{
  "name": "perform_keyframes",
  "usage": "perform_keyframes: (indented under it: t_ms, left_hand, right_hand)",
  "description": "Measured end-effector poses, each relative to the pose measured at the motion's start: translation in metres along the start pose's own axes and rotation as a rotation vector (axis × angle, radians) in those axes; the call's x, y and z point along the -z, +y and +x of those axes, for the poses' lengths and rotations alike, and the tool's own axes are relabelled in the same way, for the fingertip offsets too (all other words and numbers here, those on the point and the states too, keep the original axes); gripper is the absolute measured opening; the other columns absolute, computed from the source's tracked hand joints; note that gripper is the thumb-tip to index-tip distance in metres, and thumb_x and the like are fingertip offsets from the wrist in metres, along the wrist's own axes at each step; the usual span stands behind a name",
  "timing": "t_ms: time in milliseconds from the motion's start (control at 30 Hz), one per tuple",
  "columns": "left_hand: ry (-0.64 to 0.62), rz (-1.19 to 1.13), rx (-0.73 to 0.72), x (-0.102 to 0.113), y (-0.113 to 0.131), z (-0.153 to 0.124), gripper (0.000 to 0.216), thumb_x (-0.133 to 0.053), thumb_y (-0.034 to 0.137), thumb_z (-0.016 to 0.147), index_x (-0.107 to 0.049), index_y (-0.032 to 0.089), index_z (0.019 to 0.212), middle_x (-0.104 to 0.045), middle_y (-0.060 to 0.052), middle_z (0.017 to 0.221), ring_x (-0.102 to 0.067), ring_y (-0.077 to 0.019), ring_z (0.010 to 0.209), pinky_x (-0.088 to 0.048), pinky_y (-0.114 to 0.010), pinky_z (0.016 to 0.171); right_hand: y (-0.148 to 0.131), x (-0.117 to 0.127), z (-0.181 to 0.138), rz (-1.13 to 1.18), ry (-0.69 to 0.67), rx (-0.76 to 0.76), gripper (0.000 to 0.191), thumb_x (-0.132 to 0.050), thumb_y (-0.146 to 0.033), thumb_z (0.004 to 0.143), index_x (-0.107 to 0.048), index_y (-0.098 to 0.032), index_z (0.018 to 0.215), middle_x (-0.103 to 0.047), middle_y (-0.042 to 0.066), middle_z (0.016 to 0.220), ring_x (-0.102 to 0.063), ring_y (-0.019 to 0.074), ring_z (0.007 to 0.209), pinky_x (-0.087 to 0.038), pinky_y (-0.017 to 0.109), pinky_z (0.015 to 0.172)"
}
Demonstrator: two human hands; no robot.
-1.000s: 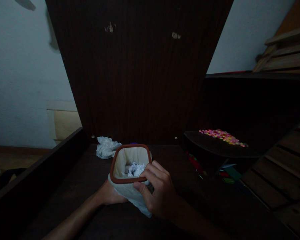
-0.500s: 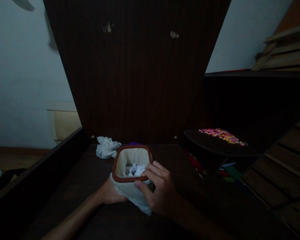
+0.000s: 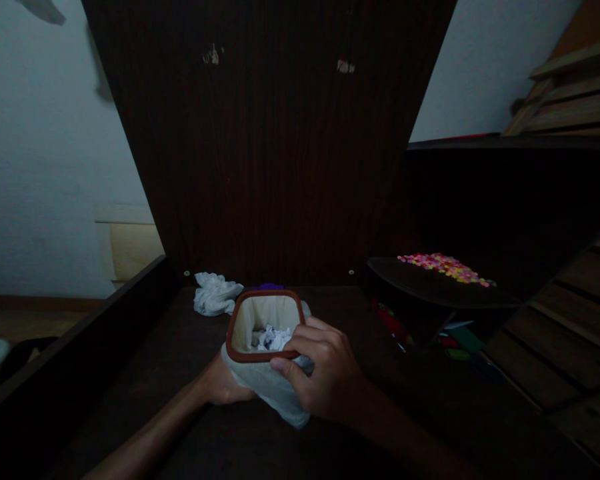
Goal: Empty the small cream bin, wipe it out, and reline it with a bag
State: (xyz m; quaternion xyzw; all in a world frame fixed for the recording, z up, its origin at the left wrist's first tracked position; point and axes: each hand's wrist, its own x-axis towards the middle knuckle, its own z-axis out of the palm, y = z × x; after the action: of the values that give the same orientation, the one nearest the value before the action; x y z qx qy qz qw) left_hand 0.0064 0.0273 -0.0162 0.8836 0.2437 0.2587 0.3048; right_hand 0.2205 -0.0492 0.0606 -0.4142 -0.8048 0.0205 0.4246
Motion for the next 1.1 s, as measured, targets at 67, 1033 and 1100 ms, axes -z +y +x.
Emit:
perform_keyframes:
  t_ms: [67,1033,1100]
  left_hand:
    - [0.027,-0.013,-0.004,-0.002,-0.003,-0.001,0.040,-0.074,0.042,0.080,-0.074,0.016,0.110,-0.074,-0.012,0.119,-0.066,-0.0313,0.115,-0.045,-0.049,0.113]
    - [0.063,-0.025,0.017,-0.001,-0.007,-0.006,0.079,-0.080,0.046,0.072,-0.054,0.019,0.142,-0.066,-0.013,0.135,-0.054,-0.0396,0.134,-0.035,-0.054,0.121]
    - [0.057,-0.006,0.030,-0.001,-0.012,-0.008,0.072,-0.081,0.048,0.069,-0.063,0.019,0.133,-0.070,-0.012,0.127,-0.055,-0.0399,0.133,-0.032,-0.053,0.122]
  right_hand:
    - [0.000,0.002,0.002,-0.003,-0.023,0.011,0.019,-0.074,-0.026,0.083,-0.069,-0.017,0.066,-0.068,0.002,0.067,-0.059,0.0188,0.070,-0.039,0.032,0.065]
    - [-0.004,0.054,0.077,0.295,-0.260,-0.063,0.020,-0.069,-0.023,0.088,-0.069,-0.016,0.069,-0.065,-0.001,0.071,-0.057,0.0128,0.070,-0.040,0.028,0.068]
    - [-0.002,0.057,0.082,0.375,-0.252,-0.130,0.023,-0.066,-0.026,0.090,-0.068,-0.015,0.070,-0.063,-0.002,0.069,-0.056,0.0117,0.067,-0.040,0.026,0.063]
